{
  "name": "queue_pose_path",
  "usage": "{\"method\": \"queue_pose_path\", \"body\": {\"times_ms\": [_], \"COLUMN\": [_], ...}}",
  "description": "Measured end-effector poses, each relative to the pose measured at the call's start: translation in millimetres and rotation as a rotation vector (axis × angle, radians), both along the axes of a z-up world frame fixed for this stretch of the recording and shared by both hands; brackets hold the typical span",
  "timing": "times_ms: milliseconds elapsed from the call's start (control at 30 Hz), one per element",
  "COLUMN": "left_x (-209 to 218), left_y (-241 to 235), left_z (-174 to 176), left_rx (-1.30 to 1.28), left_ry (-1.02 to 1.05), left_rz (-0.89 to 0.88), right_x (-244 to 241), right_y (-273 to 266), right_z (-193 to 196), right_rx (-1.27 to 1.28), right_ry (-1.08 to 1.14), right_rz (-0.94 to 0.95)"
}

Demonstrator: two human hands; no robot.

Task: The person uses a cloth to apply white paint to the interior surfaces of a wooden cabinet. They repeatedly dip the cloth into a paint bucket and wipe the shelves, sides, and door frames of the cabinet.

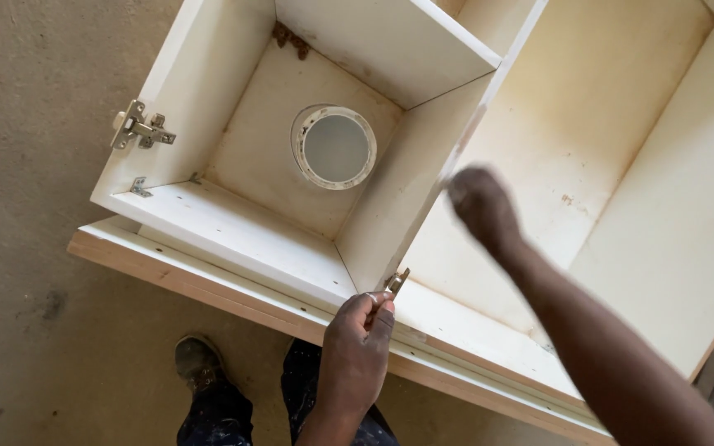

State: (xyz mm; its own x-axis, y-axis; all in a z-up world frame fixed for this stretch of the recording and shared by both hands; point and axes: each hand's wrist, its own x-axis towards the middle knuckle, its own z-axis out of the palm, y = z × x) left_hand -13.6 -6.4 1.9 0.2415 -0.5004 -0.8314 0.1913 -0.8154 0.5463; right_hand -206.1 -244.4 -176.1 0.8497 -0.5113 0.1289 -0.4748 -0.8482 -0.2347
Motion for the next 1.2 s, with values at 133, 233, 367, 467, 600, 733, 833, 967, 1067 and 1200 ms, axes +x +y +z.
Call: {"method": "queue_pose_path", "body": {"times_ms": [133,233,367,467,600,733,833,967,1067,1200], "left_x": [-0.9,-0.2,3.7,8.0,10.8,12.8,18.3,38.1,47.7,46.2], "left_y": [4.2,6.1,6.4,11.5,15.2,20.1,21.2,16.6,27.7,35.7], "left_z": [-3.1,-1.6,-4.7,-8.5,-12.6,-11.2,-7.4,13.1,6.1,-6.2], "left_rx": [-0.014,0.015,0.018,0.064,0.079,0.049,0.016,0.036,-0.050,0.013], "left_ry": [-0.015,-0.007,-0.017,-0.035,-0.036,-0.063,-0.086,-0.090,-0.219,-0.075], "left_rz": [-0.017,0.032,0.068,0.054,0.118,0.132,0.117,0.132,0.173,0.368], "right_x": [15.5,24.8,79.8,108.0,121.3,111.6,126.0,76.0,61.4,81.3], "right_y": [-36.2,25.3,61.5,64.0,93.4,121.8,131.3,214.2,216.1,214.5], "right_z": [34.4,57.4,133.2,145.6,98.0,60.2,89.8,41.5,75.5,140.9], "right_rx": [0.218,0.508,0.843,0.765,0.683,0.438,0.677,0.319,0.366,0.827], "right_ry": [-0.020,0.191,0.544,0.694,0.860,0.800,0.805,0.473,0.570,0.963], "right_rz": [-0.264,-0.301,-0.555,-0.590,-0.372,0.113,0.130,0.498,0.451,-0.223]}}
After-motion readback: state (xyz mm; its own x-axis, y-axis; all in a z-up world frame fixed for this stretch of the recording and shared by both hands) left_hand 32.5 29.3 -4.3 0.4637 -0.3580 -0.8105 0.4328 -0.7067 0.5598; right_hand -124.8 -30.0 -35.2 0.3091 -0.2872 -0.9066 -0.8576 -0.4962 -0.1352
